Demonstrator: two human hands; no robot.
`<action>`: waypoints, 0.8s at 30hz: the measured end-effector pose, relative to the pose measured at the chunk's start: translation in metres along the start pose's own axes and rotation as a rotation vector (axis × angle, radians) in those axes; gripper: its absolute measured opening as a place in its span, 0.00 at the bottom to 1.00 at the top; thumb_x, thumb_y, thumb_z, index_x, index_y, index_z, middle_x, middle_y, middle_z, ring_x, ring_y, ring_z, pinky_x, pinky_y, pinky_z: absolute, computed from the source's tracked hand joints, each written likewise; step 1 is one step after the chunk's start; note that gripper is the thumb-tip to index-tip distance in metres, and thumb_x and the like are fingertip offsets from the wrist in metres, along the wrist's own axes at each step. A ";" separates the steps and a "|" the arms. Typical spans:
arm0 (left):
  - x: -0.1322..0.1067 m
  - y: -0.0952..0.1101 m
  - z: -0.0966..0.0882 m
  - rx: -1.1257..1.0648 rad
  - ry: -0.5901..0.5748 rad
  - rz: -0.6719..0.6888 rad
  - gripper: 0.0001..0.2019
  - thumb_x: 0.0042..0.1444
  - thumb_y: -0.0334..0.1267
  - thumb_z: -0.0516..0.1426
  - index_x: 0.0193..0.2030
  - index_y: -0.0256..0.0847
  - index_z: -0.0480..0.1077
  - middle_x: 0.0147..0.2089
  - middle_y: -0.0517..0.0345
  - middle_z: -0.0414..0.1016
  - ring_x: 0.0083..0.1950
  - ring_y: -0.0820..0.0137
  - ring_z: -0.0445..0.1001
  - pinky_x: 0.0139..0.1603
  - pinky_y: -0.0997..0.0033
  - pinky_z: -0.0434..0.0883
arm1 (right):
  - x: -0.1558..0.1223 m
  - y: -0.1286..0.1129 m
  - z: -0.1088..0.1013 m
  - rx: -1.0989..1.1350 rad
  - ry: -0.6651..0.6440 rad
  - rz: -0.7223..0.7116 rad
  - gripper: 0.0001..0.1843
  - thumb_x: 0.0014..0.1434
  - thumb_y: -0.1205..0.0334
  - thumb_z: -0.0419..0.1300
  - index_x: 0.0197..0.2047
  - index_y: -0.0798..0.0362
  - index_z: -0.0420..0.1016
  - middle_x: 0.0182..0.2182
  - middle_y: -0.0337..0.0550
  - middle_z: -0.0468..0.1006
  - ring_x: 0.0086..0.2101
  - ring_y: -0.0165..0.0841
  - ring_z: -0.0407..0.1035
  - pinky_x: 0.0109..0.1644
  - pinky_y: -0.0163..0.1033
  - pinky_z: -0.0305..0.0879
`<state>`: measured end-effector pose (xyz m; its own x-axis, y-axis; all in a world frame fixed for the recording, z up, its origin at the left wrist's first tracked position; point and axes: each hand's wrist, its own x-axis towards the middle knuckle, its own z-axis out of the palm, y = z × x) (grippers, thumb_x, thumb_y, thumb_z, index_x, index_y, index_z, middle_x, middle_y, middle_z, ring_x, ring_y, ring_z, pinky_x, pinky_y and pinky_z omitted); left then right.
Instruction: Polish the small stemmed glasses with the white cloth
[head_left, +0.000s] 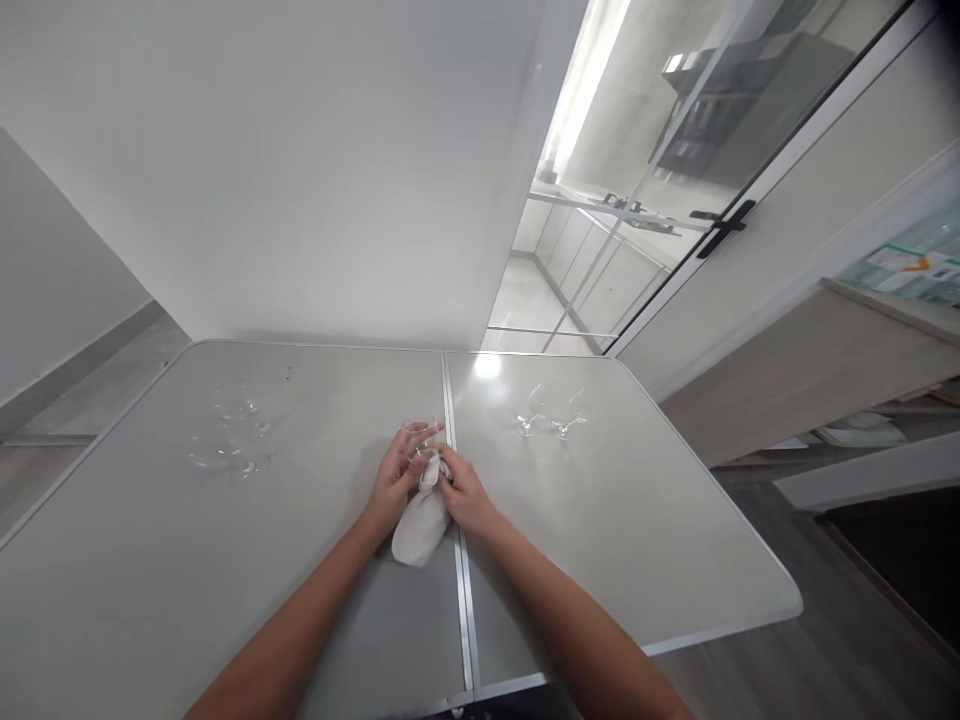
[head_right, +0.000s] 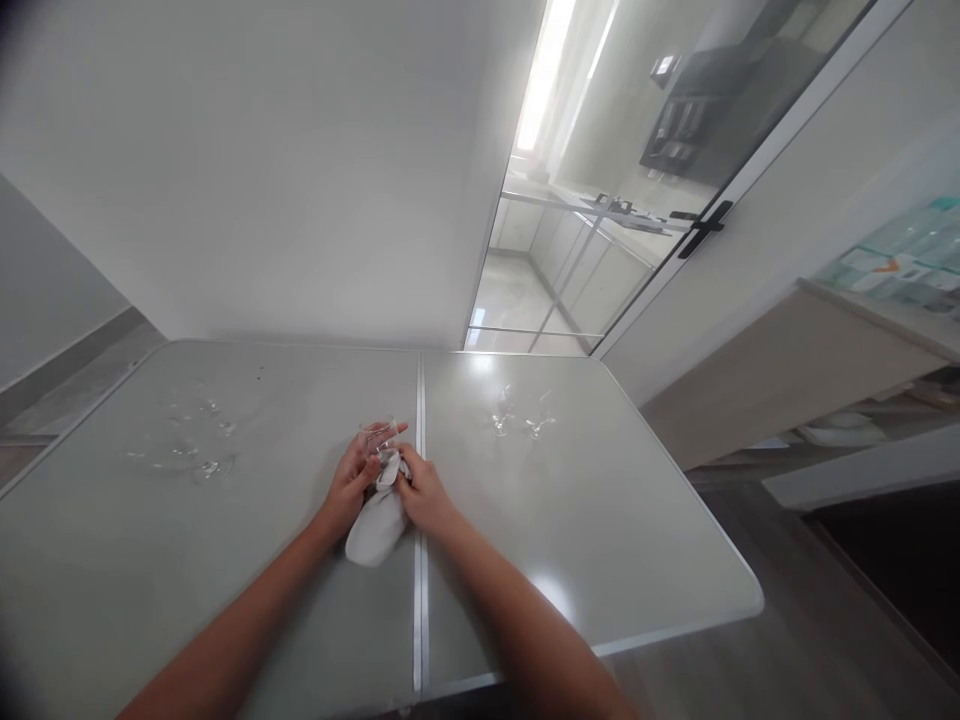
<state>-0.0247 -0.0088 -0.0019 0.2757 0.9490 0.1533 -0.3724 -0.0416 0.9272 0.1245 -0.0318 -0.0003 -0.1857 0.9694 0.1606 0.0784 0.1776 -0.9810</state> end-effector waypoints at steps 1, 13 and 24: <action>0.000 0.000 0.000 0.007 -0.003 0.010 0.26 0.62 0.51 0.60 0.62 0.41 0.65 0.68 0.40 0.68 0.68 0.55 0.67 0.65 0.58 0.67 | 0.000 0.000 0.001 0.010 -0.037 0.004 0.13 0.65 0.54 0.59 0.49 0.50 0.74 0.36 0.41 0.77 0.36 0.34 0.68 0.43 0.37 0.64; -0.004 -0.006 -0.002 -0.118 -0.031 -0.087 0.31 0.58 0.56 0.62 0.63 0.42 0.65 0.62 0.40 0.73 0.51 0.57 0.80 0.50 0.58 0.76 | 0.000 0.005 -0.006 0.487 -0.189 0.256 0.21 0.56 0.47 0.69 0.44 0.54 0.74 0.32 0.43 0.78 0.31 0.34 0.72 0.35 0.37 0.68; -0.004 -0.004 -0.005 -0.209 -0.076 -0.137 0.31 0.58 0.57 0.61 0.63 0.41 0.66 0.61 0.38 0.74 0.51 0.55 0.79 0.49 0.58 0.76 | -0.001 0.001 -0.006 0.641 -0.110 0.341 0.23 0.52 0.53 0.73 0.48 0.52 0.74 0.32 0.41 0.77 0.28 0.32 0.70 0.33 0.36 0.68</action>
<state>-0.0288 -0.0113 -0.0082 0.3994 0.9146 0.0634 -0.4998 0.1593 0.8513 0.1302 -0.0316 -0.0005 -0.3533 0.9245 -0.1433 -0.4326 -0.2973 -0.8512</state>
